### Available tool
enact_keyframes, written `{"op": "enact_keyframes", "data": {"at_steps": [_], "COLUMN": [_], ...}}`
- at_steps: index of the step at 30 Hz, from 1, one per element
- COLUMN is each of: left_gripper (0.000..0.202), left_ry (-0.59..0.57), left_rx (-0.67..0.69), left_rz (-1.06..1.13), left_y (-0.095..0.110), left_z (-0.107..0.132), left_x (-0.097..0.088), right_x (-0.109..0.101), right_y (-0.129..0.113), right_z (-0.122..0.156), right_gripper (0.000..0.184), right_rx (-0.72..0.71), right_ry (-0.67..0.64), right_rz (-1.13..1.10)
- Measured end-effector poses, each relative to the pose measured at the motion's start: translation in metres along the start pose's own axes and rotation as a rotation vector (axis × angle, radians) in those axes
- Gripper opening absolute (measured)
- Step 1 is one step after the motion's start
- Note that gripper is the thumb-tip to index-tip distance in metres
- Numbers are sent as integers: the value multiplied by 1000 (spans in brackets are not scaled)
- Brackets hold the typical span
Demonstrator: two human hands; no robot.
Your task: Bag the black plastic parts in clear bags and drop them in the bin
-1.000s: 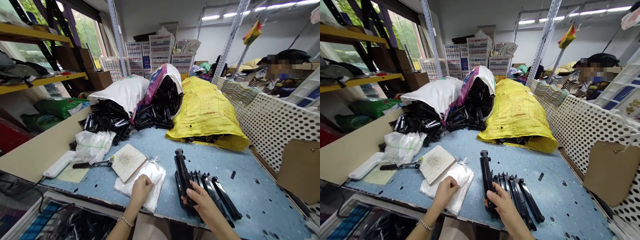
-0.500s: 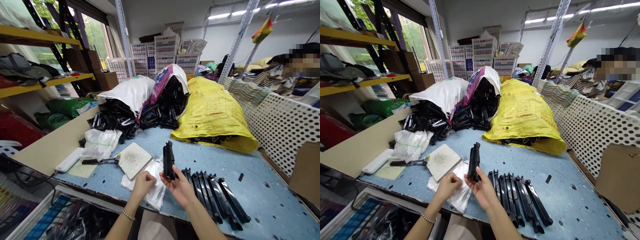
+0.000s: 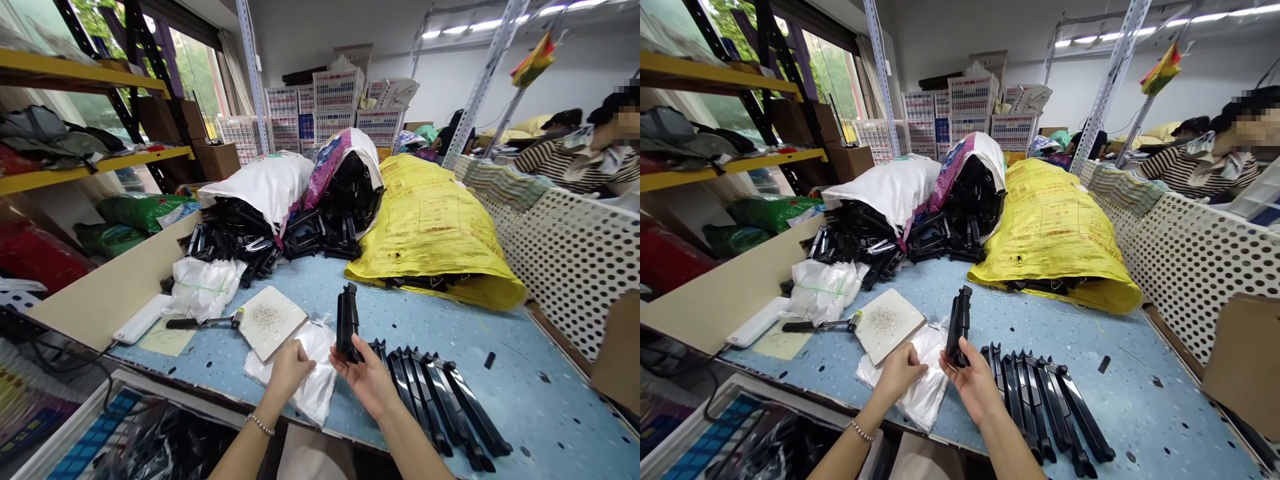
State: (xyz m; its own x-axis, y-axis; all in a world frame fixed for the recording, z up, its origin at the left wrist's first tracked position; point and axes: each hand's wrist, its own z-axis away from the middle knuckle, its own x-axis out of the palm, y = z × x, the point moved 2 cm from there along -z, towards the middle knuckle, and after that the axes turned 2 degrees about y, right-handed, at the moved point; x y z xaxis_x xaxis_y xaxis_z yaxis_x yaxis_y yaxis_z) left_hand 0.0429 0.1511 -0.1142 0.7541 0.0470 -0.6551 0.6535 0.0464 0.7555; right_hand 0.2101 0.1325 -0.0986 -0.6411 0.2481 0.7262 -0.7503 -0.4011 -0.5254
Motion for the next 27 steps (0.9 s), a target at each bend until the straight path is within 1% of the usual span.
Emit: {"op": "enact_keyframes", "data": {"at_steps": [3,6,8,9,11,13,15,16,17,18,20,22,23,25,27], "left_gripper": [25,20,16,13,14,21,27,30,35,42,54,61,64,67,71], "left_ry": [-31,-61,-32,-3,46,44,3,-19,-37,-51,-70,-90,-97,-116,-137], "left_rx": [12,27,50,92,222,317,295,271,252,243,248,272,289,331,365], "left_rz": [33,71,91,79,-19,-187,-319,-343,-337,-305,-187,-56,-5,50,58], "left_y": [1,2,2,3,6,8,8,8,7,6,4,0,-2,-8,-12], "left_z": [-1,1,3,5,8,11,11,10,9,7,3,-1,-3,-5,-4], "left_x": [0,-5,-13,-18,-25,-28,-28,-27,-26,-25,-24,-22,-22,-22,-21], "right_x": [10,12,8,5,2,0,-2,-3,-5,-8,-15,-23,-26,-31,-33], "right_y": [6,14,19,21,24,23,18,15,12,10,12,20,26,40,51], "right_z": [-8,-19,-26,-29,-32,-32,-24,-17,-8,3,26,47,53,58,54], "right_gripper": [30,33,33,33,32,32,31,31,30,30,37,47,51,55,56], "right_rx": [20,-3,-7,-5,-10,-52,-103,-104,-70,1,227,469,564,682,716], "right_ry": [3,72,104,108,108,110,109,101,76,32,-95,-211,-245,-271,-267], "right_rz": [-47,-4,24,31,48,83,121,126,115,86,-21,-144,-195,-285,-367]}}
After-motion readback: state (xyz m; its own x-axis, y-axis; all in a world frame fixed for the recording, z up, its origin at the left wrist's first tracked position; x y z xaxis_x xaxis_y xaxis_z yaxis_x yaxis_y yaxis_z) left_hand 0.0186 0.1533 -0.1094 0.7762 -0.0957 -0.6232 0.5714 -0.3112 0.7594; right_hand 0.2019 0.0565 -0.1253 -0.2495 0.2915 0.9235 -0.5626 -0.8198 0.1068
